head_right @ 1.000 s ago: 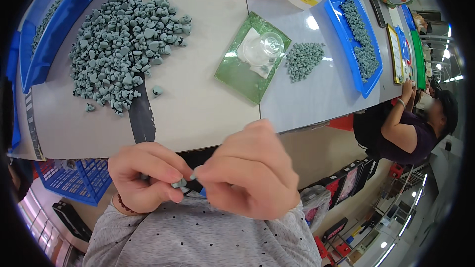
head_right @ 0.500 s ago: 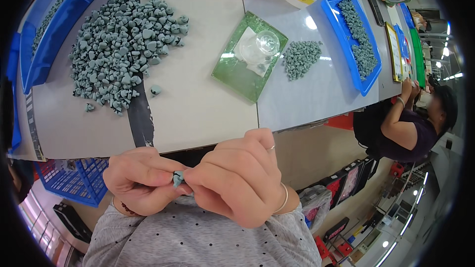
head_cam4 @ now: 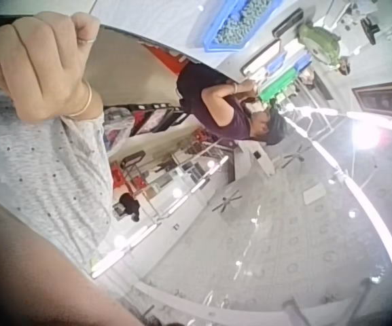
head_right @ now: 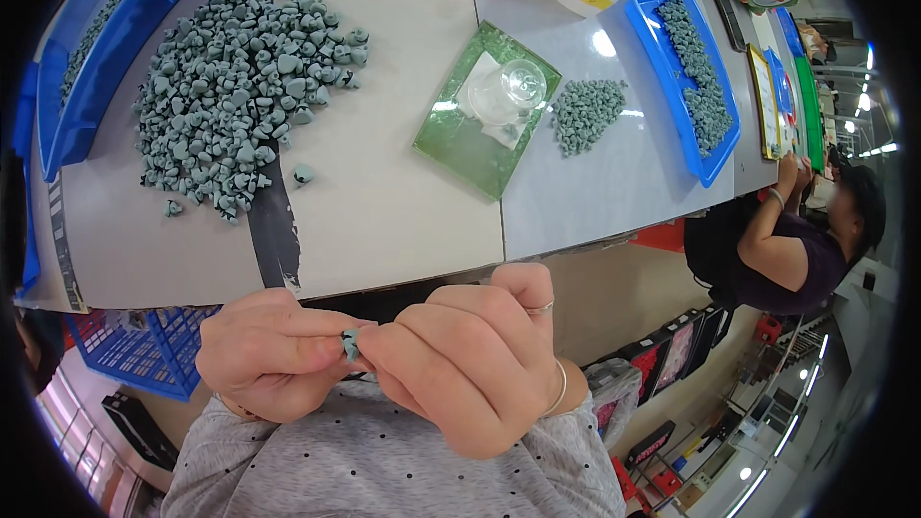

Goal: The person assembles small molded components by hand, repeatedly picking small pieces from the work table and fitting them together with parts held in hand.

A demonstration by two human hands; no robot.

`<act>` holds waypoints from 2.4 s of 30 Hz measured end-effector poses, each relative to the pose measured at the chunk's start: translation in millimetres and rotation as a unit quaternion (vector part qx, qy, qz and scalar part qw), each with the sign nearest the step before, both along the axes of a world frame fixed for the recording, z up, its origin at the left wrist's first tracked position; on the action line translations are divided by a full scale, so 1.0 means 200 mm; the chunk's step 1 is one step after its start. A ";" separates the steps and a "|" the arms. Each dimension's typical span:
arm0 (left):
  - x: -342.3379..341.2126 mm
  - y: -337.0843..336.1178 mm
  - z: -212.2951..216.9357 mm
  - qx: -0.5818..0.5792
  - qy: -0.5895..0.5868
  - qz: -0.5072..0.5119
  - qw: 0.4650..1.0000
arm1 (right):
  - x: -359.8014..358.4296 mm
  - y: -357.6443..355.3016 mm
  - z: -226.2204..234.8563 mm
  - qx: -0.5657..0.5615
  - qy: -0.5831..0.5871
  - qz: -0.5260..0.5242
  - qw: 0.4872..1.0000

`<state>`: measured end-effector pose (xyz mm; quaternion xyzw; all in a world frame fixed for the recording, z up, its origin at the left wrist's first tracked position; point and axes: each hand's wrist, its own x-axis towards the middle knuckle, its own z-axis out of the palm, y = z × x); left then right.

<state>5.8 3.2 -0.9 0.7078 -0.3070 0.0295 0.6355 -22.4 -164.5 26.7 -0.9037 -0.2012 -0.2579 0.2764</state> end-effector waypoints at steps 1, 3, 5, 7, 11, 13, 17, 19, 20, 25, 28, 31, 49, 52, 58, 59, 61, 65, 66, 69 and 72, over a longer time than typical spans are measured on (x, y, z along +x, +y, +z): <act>0.00 0.00 -0.01 -0.011 0.011 0.011 1.000 | 0.01 0.00 -0.02 0.004 0.002 0.005 1.000; 0.00 0.01 -0.01 -0.016 0.021 0.006 1.000 | 0.01 0.00 -0.02 0.002 -0.008 0.024 1.000; 0.00 0.01 0.00 -0.028 0.028 -0.004 0.999 | 0.01 -0.01 0.00 -0.004 -0.015 0.032 0.999; 0.01 0.02 0.02 -0.012 0.032 -0.035 0.999 | 0.00 -0.02 0.01 -0.007 -0.022 0.043 0.999; -0.01 0.00 0.00 -0.053 0.046 -0.027 0.997 | 0.00 -0.03 0.01 0.004 -0.022 0.060 0.998; -0.01 0.00 -0.01 -0.058 0.052 -0.032 0.996 | 0.00 -0.03 0.00 0.012 -0.021 0.066 0.998; -0.01 -0.01 0.01 -0.054 0.060 -0.049 0.996 | -0.01 -0.04 0.01 0.013 -0.023 0.064 0.998; -0.02 -0.02 0.06 -0.127 0.330 -0.031 0.935 | 0.01 -0.05 -0.01 0.020 -0.023 0.073 0.997; -0.02 -0.01 0.05 -0.126 0.329 -0.028 0.935 | 0.02 -0.05 -0.03 0.101 -0.028 0.093 0.990; 0.01 -0.01 -0.03 -0.219 0.386 -0.151 0.883 | 0.09 -0.07 -0.05 0.249 0.029 0.136 0.959; 0.01 -0.01 -0.04 -0.209 0.383 -0.177 0.882 | 0.08 -0.06 -0.06 0.247 0.071 0.174 0.951; 0.02 -0.01 -0.03 -0.155 0.398 -0.183 0.885 | 0.08 -0.06 -0.08 0.189 0.086 0.191 0.959; 0.02 0.01 0.02 -0.485 0.690 -0.155 0.515 | 0.18 -0.64 -0.11 0.069 0.034 -0.299 0.951; 0.01 0.00 -0.02 -0.486 0.632 -0.274 0.539 | 0.17 -0.50 -0.13 0.008 0.086 -0.241 0.967; -0.01 -0.01 -0.02 -0.378 0.622 -0.339 0.596 | 0.16 -0.49 -0.17 0.014 0.079 -0.239 0.968; -0.01 -0.01 -0.03 -0.371 0.633 -0.324 0.598 | 0.15 -0.49 -0.15 0.000 0.086 -0.236 0.968; 0.00 -0.02 -0.04 -0.367 0.623 -0.331 0.607 | 0.14 -0.49 -0.13 -0.016 0.093 -0.238 0.967; -0.02 -0.04 -0.01 -0.394 0.639 -0.326 0.575 | 0.17 -0.49 -0.16 0.002 0.077 -0.226 0.971; -0.02 -0.05 0.01 -0.394 0.639 -0.325 0.575 | 0.18 -0.49 -0.17 0.018 0.084 -0.221 0.971; -0.01 -0.06 0.06 -0.388 0.689 -0.234 0.566 | 0.17 -0.48 -0.13 -0.028 0.104 -0.213 0.971; 0.01 -0.05 0.05 -0.349 0.677 -0.220 0.609 | 0.10 -0.45 -0.08 0.019 0.108 -0.189 0.976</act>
